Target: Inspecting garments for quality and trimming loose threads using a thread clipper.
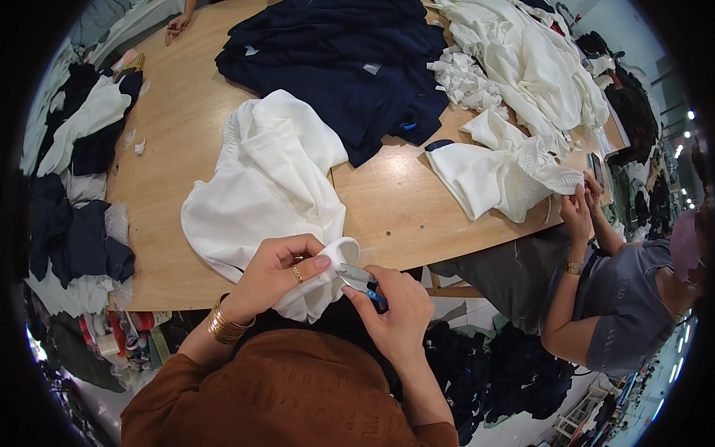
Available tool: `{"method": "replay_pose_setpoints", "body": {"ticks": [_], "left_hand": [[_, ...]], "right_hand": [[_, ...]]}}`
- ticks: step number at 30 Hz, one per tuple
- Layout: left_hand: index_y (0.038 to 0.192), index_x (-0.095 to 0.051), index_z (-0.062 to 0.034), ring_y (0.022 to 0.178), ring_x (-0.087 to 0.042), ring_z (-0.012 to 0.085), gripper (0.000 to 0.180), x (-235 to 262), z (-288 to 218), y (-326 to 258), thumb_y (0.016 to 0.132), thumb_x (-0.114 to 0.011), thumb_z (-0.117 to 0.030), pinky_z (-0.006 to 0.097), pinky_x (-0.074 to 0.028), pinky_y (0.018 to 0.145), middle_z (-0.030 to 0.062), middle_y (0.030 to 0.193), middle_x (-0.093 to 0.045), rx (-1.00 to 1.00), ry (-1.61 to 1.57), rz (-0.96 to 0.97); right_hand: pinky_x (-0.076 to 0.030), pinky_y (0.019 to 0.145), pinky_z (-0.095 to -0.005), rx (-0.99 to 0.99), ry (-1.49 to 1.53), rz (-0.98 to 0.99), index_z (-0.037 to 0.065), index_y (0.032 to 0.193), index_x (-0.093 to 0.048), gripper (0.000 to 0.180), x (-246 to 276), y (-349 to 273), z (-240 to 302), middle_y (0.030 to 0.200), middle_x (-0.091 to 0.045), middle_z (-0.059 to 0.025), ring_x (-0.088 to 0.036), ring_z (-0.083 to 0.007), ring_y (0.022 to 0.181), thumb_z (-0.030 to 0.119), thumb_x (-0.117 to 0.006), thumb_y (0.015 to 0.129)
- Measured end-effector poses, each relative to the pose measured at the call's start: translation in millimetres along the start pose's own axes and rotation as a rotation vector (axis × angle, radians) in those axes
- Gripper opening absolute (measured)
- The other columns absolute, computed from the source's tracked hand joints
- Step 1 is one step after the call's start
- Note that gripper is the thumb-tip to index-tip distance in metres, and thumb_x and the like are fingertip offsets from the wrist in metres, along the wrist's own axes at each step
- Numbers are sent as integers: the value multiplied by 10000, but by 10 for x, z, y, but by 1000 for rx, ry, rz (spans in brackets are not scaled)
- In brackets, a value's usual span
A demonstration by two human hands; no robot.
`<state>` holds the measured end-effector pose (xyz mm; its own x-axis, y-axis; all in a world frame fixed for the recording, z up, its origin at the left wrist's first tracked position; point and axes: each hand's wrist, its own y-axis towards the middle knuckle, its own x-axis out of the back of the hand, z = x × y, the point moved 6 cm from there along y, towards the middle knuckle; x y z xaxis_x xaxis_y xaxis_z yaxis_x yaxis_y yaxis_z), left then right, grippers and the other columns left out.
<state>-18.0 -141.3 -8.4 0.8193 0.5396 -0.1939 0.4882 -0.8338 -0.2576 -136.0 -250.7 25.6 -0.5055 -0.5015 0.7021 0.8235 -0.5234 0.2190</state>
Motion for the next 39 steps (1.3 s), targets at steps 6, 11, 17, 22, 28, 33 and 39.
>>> {"method": "replay_pose_setpoints", "body": {"ticks": [6,11,17,22,28,33,39], "left_hand": [[875,-620,8,624,-452,8,187,-7,11,-5,885,-586,-176,178,-382,567,-31,701,-575,-19,-2,1],[873,-618,6,621,-446,8,189,-17,12,-14,889,-580,-178,179,-380,565,-33,703,-571,-8,-13,9],[872,-617,5,622,-439,9,186,-10,30,-5,896,-569,-174,179,-379,567,-39,699,-562,-26,0,12],[873,-615,7,623,-437,10,185,-11,7,-5,895,-568,-170,180,-379,568,-41,694,-554,-7,0,17],[871,-613,7,627,-436,12,176,-4,39,-21,885,-582,-166,182,-381,571,-37,687,-548,17,-25,9],[888,-617,-9,654,-495,54,169,33,-90,-136,853,-617,-175,224,-411,591,-1,713,-581,-129,195,136],[937,-630,-38,714,-585,156,175,517,178,-522,817,-631,-166,300,-450,641,53,886,-647,33,677,595]], "right_hand": [[-370,499,-289,49,-41,-27,62,856,-631,261,3,12,48,631,-538,-24,-488,-173,542,205,-755,676],[-367,500,-292,82,-79,-39,60,844,-628,254,-3,5,61,629,-533,-25,-485,-179,545,204,-754,678],[-371,503,-297,85,-85,-42,57,833,-625,243,-11,15,70,638,-545,-29,-493,-191,552,202,-751,682],[-381,509,-309,90,-87,-42,58,830,-624,235,-19,14,37,661,-569,-40,-506,-210,563,197,-747,687],[-342,507,-242,-249,258,-98,46,915,-626,276,18,31,-190,643,-497,-22,-441,-109,571,165,-746,697],[-337,528,-220,-145,489,262,42,883,-624,295,-234,64,-249,736,-443,-32,-428,-103,617,83,-771,631],[-410,672,-252,-77,308,470,19,783,-599,234,-316,-59,-339,857,-530,-51,-521,-149,768,-12,-740,599]]}}
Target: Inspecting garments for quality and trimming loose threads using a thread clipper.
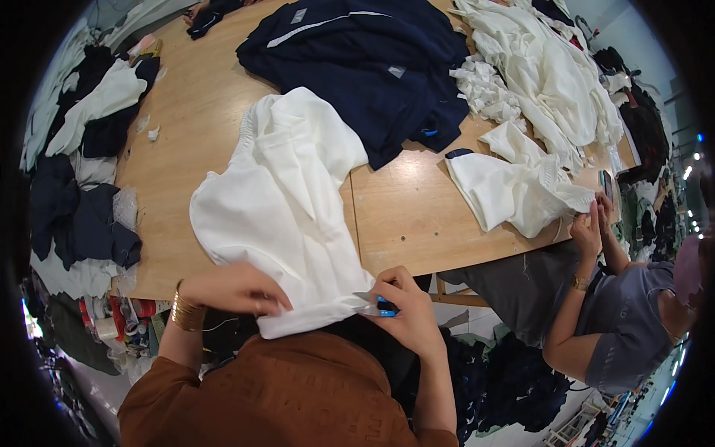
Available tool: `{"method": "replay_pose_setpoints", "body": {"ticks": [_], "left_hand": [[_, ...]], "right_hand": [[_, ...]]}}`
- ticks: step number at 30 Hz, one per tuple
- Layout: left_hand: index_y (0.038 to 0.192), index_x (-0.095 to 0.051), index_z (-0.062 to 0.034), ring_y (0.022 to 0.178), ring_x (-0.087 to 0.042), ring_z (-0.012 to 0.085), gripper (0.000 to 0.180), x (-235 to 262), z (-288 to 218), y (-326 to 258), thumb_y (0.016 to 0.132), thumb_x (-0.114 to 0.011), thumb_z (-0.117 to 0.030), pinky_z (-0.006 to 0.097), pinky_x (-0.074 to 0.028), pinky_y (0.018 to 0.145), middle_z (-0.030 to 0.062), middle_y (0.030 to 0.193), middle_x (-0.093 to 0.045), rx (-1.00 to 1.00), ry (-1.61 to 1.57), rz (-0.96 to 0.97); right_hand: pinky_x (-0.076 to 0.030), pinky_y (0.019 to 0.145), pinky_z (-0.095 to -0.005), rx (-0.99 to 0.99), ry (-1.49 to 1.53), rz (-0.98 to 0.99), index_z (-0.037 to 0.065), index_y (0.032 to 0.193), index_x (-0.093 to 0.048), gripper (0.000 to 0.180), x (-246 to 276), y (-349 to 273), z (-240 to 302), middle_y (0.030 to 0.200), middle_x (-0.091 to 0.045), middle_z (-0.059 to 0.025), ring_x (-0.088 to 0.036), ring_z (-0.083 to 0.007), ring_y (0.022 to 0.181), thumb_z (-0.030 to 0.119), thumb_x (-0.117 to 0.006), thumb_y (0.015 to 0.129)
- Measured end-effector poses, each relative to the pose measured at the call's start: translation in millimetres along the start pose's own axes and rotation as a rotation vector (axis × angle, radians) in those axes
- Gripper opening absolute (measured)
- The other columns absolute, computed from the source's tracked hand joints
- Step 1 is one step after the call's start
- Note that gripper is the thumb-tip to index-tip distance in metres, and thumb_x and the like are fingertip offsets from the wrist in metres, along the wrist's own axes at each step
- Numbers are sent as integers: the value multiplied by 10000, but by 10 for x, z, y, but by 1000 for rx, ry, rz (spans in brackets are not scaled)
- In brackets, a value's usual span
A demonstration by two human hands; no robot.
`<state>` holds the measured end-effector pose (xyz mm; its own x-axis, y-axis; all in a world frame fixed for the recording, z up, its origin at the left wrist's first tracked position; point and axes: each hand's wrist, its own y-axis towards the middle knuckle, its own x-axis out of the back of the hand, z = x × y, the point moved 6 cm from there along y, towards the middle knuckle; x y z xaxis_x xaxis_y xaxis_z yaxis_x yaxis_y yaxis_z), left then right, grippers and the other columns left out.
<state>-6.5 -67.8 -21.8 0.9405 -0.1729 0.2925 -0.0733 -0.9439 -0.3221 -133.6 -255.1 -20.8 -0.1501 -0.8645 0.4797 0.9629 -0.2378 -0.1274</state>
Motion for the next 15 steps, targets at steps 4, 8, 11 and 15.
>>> {"method": "replay_pose_setpoints", "body": {"ticks": [4,8,11,15], "left_hand": [[1081,-603,-60,845,-588,173,286,898,287,-508,825,-621,-186,282,-457,723,55,1002,-629,129,188,-1141],[1076,-579,-29,886,-583,198,322,1307,917,-634,788,-644,-158,325,-468,765,103,990,-613,153,557,-1505],[977,-603,-15,825,-587,195,262,1315,1103,-535,765,-664,-157,313,-469,737,101,889,-620,254,415,-1326],[867,-615,-10,729,-563,143,167,1154,821,-412,767,-663,-135,256,-458,689,63,783,-615,312,101,-1077]], "right_hand": [[-421,707,-223,36,106,-99,14,858,-576,223,78,-10,-34,908,-591,-59,-549,-124,812,-61,-661,667],[-410,656,-195,-131,119,-101,2,865,-568,238,118,103,-76,753,-575,-2,-521,-69,703,-69,-658,657],[-424,631,-224,-32,16,-13,15,873,-609,231,352,113,77,726,-591,-36,-531,-94,658,-15,-659,649],[-418,628,-233,-58,81,-443,7,864,-618,212,1163,-186,-193,691,-554,-39,-528,-112,640,-16,-572,658]]}}
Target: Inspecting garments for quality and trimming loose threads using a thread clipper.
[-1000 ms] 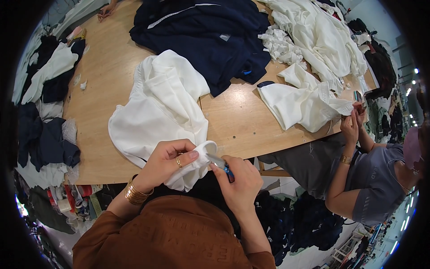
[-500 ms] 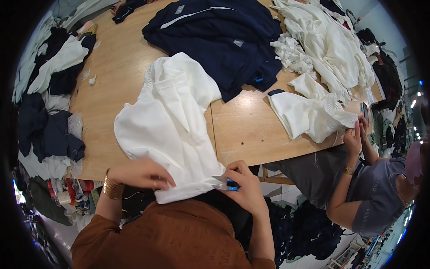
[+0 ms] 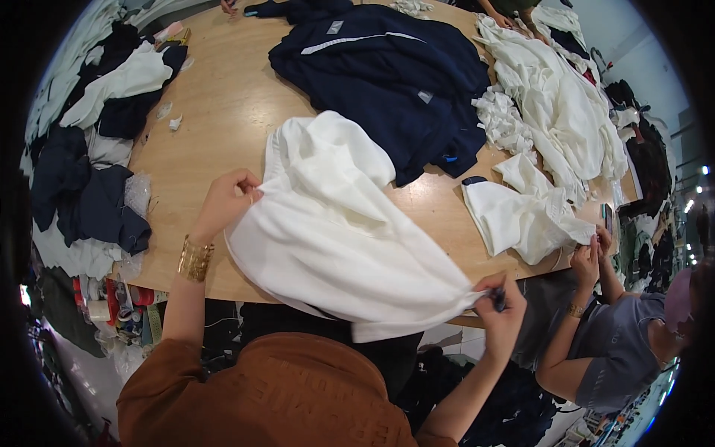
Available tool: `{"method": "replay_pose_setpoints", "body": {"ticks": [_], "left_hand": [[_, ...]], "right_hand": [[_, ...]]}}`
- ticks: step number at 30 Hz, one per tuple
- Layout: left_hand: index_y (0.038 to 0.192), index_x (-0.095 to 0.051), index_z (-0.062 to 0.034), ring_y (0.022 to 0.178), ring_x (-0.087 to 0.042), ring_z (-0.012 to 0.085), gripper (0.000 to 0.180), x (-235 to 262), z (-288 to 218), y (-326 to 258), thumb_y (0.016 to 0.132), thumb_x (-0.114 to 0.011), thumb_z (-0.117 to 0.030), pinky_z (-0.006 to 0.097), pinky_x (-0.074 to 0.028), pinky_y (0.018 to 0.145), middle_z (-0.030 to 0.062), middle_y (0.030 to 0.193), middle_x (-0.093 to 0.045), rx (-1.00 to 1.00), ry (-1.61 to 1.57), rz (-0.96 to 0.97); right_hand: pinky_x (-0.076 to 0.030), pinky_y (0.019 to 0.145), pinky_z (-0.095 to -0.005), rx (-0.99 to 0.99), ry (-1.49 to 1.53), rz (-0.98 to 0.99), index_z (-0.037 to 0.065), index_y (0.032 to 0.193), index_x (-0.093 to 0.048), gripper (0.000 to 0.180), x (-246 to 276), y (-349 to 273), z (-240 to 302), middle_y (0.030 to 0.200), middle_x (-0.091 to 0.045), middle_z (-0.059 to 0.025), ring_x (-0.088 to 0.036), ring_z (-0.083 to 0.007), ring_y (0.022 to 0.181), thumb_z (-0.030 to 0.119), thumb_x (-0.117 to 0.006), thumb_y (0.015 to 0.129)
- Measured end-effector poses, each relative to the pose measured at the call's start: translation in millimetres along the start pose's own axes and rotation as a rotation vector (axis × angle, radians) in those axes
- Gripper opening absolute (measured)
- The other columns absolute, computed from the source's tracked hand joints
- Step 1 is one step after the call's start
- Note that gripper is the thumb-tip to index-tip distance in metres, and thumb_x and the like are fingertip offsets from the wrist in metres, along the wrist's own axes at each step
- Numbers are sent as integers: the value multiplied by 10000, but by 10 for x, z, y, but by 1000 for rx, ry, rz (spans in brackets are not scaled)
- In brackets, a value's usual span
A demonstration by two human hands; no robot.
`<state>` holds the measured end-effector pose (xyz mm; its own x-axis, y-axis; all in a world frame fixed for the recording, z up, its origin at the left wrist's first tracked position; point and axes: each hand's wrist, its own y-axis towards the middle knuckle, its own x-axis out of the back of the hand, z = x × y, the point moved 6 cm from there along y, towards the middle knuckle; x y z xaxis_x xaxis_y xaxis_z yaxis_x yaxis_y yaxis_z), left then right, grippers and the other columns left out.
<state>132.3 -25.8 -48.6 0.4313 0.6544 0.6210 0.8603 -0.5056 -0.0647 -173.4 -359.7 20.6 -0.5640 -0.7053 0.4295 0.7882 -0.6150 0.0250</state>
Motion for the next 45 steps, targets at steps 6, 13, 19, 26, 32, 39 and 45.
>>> {"method": "replay_pose_setpoints", "body": {"ticks": [6,13,19,26,32,39,45], "left_hand": [[906,-618,-38,739,-515,64,137,-73,21,-384,804,-641,-128,222,-426,668,-13,806,-587,39,-290,185],[1062,-539,28,788,-533,101,322,-142,353,-239,867,-603,-220,252,-461,747,49,909,-587,193,-165,48],[1164,-520,10,800,-573,116,350,-559,330,-238,899,-560,-215,268,-479,717,36,989,-614,169,-658,151],[1262,-441,-53,818,-591,41,352,-492,97,-441,951,-460,-218,199,-503,637,3,995,-607,314,-1137,-1],[1333,-374,-71,891,-567,48,435,-622,-19,-521,933,-496,-192,228,-496,693,21,1062,-584,400,-935,233],[1378,-309,-77,884,-545,39,505,-706,-387,-467,925,-510,-173,200,-473,676,25,1104,-581,240,-903,349],[1416,-163,-38,1206,-400,170,725,-798,-438,-459,865,-607,-196,306,-367,976,103,1353,-378,15,-801,414]], "right_hand": [[-423,670,-243,-38,-469,-166,17,925,-636,233,161,96,-477,833,-566,-53,-550,-138,741,-10,-580,700],[-454,743,-271,287,-221,218,76,1031,-622,355,-1227,543,402,987,-585,-84,-586,-222,867,-29,-614,692],[-480,703,-317,322,-521,330,104,980,-608,332,-2152,784,335,965,-570,-78,-591,-270,870,7,-657,666],[-404,600,-220,-75,453,-528,73,896,-576,90,-586,797,-192,771,-543,33,-485,-63,657,106,-631,833],[-427,679,-279,-54,-509,-504,-17,924,-541,183,227,129,-828,858,-533,-47,-496,-145,750,91,-632,808],[-438,759,-281,-41,-543,-499,-32,967,-568,182,117,-79,-694,921,-538,-68,-536,-171,810,74,-614,826],[-308,520,-183,84,-334,-289,29,898,-626,108,-384,-49,-281,801,-582,22,-380,-33,593,2,-613,794]]}}
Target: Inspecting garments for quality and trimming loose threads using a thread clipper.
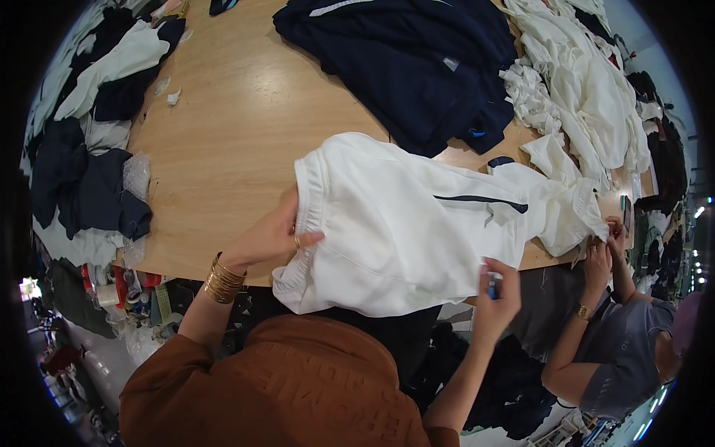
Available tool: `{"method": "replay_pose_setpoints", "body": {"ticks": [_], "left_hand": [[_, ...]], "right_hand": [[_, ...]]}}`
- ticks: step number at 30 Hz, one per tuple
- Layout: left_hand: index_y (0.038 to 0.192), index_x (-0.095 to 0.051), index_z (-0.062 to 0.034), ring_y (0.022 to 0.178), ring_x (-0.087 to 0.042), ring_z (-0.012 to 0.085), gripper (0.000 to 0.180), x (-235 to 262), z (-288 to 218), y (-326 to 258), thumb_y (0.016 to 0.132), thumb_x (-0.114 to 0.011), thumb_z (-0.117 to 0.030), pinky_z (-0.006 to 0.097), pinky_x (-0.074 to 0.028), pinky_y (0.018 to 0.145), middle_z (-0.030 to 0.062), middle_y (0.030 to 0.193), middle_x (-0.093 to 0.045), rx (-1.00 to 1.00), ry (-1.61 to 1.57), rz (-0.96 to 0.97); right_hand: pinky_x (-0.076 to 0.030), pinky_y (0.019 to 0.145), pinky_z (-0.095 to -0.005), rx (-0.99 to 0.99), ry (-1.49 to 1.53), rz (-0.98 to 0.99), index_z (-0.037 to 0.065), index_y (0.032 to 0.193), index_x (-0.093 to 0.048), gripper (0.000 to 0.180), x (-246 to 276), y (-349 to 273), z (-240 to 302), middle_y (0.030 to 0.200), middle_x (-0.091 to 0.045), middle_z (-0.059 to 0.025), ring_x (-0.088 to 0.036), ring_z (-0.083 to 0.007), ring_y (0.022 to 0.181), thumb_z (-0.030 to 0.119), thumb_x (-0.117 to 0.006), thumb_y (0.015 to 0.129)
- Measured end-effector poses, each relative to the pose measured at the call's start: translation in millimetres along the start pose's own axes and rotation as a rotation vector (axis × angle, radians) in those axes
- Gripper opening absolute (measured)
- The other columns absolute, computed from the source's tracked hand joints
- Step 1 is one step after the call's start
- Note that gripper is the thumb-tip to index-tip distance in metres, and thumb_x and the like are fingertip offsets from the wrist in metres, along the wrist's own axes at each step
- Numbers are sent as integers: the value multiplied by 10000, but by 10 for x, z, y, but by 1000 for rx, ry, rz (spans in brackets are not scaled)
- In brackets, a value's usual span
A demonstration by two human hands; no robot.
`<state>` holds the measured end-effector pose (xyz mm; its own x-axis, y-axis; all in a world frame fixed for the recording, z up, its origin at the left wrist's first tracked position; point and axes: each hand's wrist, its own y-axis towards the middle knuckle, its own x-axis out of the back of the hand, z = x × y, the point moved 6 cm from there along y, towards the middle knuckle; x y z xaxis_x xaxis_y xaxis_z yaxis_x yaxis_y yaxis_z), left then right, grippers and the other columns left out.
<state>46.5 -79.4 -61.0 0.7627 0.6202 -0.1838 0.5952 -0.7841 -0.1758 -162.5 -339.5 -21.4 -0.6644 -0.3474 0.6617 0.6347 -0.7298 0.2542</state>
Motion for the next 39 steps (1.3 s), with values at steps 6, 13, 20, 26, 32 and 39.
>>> {"method": "replay_pose_setpoints", "body": {"ticks": [6,13,20,26,32,39], "left_hand": [[1423,-58,-8,1301,-263,185,864,-243,-56,-68,812,-657,-127,318,-236,1060,118,1425,-252,-2,104,150],[1415,-62,14,1318,-226,179,802,-407,-286,-20,836,-603,-104,306,-207,1070,125,1432,-226,-6,-109,172],[1404,-161,11,1263,-321,183,707,-313,-222,-41,859,-589,-124,313,-260,1048,131,1383,-323,65,114,97],[1398,-196,-2,1216,-395,193,685,100,-45,-285,861,-597,-140,321,-309,1027,128,1355,-378,228,-92,-78],[1413,-119,-17,1259,-341,205,942,-176,-90,-200,711,-743,-98,328,-302,1032,113,1376,-326,224,-204,-23],[1403,-122,6,1265,-323,205,933,-559,-296,-15,711,-742,-86,324,-281,1043,121,1368,-315,80,-146,2]], "right_hand": [[-333,577,-177,-142,366,418,57,959,-644,225,-701,-391,535,922,-587,-9,-427,-51,669,0,-662,742],[-321,550,-176,-149,488,509,59,980,-645,253,-814,-343,826,923,-594,6,-365,-39,632,-6,-676,738],[-391,620,-201,64,335,346,38,966,-637,176,-543,-178,687,932,-614,-15,-520,-80,746,-4,-613,797],[-395,662,-197,8,27,-163,20,972,-629,132,574,363,-86,851,-608,-2,-491,-59,749,28,-548,870],[-353,597,-169,-124,176,167,48,986,-650,208,99,80,174,792,-603,27,-432,-34,652,27,-651,779],[-301,501,-187,-183,523,614,34,897,-632,165,-751,-344,789,809,-596,31,-357,-34,569,85,-704,757]]}}
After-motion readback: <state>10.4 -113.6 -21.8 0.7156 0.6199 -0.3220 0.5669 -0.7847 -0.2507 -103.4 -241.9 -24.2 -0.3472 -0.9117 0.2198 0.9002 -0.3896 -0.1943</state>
